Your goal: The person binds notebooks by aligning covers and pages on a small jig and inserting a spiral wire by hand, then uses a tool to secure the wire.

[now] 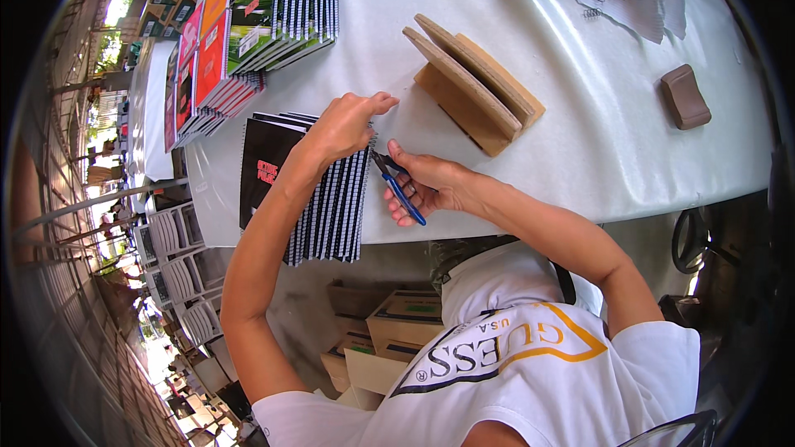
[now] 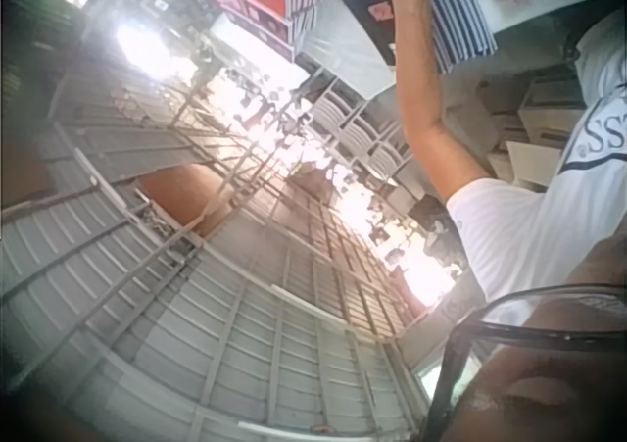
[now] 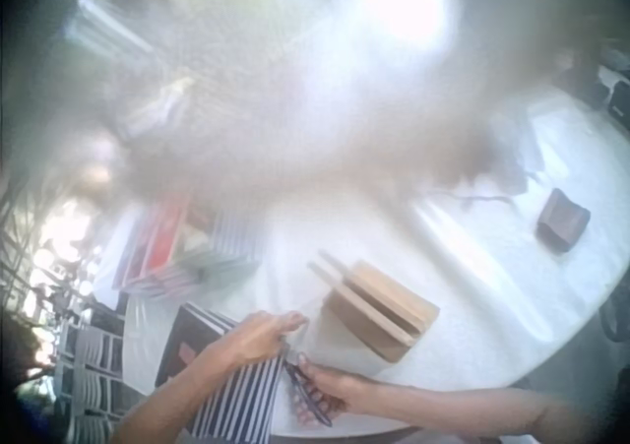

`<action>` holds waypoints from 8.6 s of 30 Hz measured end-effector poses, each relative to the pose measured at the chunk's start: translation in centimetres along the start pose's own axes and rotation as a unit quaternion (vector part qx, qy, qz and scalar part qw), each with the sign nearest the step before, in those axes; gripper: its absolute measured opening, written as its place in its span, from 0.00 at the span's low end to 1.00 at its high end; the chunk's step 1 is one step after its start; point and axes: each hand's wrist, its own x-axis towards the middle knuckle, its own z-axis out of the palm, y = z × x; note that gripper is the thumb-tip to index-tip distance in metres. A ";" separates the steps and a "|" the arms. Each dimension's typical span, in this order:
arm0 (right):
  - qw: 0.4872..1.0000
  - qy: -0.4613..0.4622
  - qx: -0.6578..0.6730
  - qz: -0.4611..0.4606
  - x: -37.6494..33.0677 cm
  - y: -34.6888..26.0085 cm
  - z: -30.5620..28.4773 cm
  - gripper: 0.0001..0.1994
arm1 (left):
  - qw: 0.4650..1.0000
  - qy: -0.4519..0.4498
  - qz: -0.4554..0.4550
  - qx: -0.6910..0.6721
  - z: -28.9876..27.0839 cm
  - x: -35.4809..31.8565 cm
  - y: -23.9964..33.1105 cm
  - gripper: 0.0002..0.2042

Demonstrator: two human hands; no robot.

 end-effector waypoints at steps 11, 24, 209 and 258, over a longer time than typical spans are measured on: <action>0.978 0.061 -0.135 -0.144 0.0 0.1 1.7 0.36 | 1.000 -0.015 -0.010 0.022 -1.1 -0.5 -0.2 0.29; 0.988 0.011 -0.111 -0.109 1.3 -0.5 1.2 0.36 | 0.994 -0.014 -0.064 0.084 0.2 -1.0 -1.0 0.34; -0.288 -0.021 -0.906 -0.310 -2.3 -2.7 20.4 0.17 | 0.768 0.552 -0.325 0.018 11.3 -20.2 -0.5 0.33; -0.233 0.024 -0.970 -0.060 -0.4 0.9 19.6 0.11 | 0.761 0.561 -0.325 0.017 12.8 -19.8 -0.3 0.50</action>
